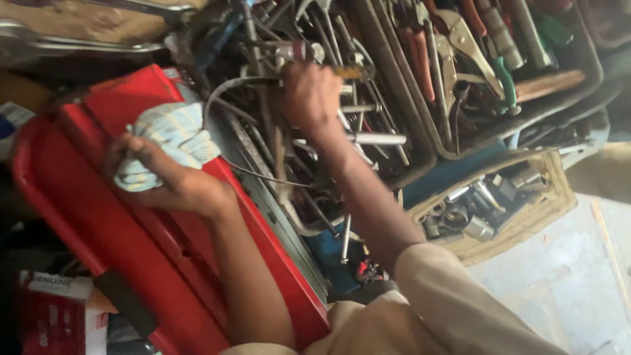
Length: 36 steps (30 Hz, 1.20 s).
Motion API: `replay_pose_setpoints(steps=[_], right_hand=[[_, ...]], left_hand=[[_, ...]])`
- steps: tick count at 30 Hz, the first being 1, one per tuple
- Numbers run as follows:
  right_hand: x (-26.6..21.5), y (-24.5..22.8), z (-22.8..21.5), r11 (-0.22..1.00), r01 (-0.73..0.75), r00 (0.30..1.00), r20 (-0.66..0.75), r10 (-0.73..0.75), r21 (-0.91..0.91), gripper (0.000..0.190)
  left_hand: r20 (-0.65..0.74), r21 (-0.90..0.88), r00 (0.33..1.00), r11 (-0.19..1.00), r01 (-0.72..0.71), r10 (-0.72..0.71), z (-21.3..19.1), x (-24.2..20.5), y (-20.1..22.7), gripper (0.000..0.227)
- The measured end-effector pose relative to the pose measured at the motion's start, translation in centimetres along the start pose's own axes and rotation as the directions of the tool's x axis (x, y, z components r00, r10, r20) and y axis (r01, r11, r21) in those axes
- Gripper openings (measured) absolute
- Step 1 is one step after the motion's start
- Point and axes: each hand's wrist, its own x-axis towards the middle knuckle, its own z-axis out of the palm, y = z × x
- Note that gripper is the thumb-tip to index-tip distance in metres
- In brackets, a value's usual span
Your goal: The person rummages through a cluttered red tool chest, picking up and moving various tools such as wrenches, pliers, and screwdrivers. They wipe the red tool chest with a cloth and continue sorting tools by hand. The person closes the tool chest at the end.
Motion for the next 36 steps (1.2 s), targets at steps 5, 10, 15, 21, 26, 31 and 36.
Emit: replay_pose_setpoints(steps=[5, 10, 15, 21, 26, 31, 36], right_hand=[[-2.3, -1.5, -0.2, 0.977, -0.112, 0.993, -0.027, 0.119, 0.184, 0.017], [-4.6, -2.1, -3.1, 0.982, -0.09, 0.986, -0.126, 0.111, 0.166, 0.012], [-8.1, -2.8, -7.2, 0.986, -0.136, 0.983, -0.114, 0.147, 0.098, 0.006], [-9.8, -2.9, -10.7, 0.975, -0.107, 0.987, -0.097, 0.128, 0.194, 0.036], [-12.4, -3.3, -13.1, 0.969, -0.16, 0.986, -0.022, 0.168, 0.188, 0.049], [-16.7, -3.1, -13.5, 0.965, -0.177, 0.983, 0.093, 0.161, 0.194, 0.041], [-18.2, -3.7, -11.3, 0.957, -0.149, 0.988, 0.066, 0.137, 0.249, 0.048]], left_hand=[[0.027, 0.066, 0.997, 0.995, -0.076, 0.075, 0.3, 0.4, 0.6, 0.021], [0.025, 0.133, 1.0, 0.991, -0.019, 0.016, 0.9, 0.2, 1.4, 0.027], [0.102, 0.195, 0.994, 0.979, -0.055, 0.035, -0.1, 0.3, 1.2, 0.038], [0.115, 0.237, 0.992, 0.971, 0.024, -0.053, -0.9, 0.4, 0.8, 0.053], [0.237, 0.15, 0.971, 0.989, -0.009, -0.027, -0.7, 0.6, 0.6, 0.059], [0.302, 0.267, 0.95, 0.95, -0.164, 0.08, -1.2, 0.9, -0.1, 0.054], [0.552, 0.321, 0.833, 0.914, -0.247, 0.032, -0.6, 0.2, 0.7, 0.046]])
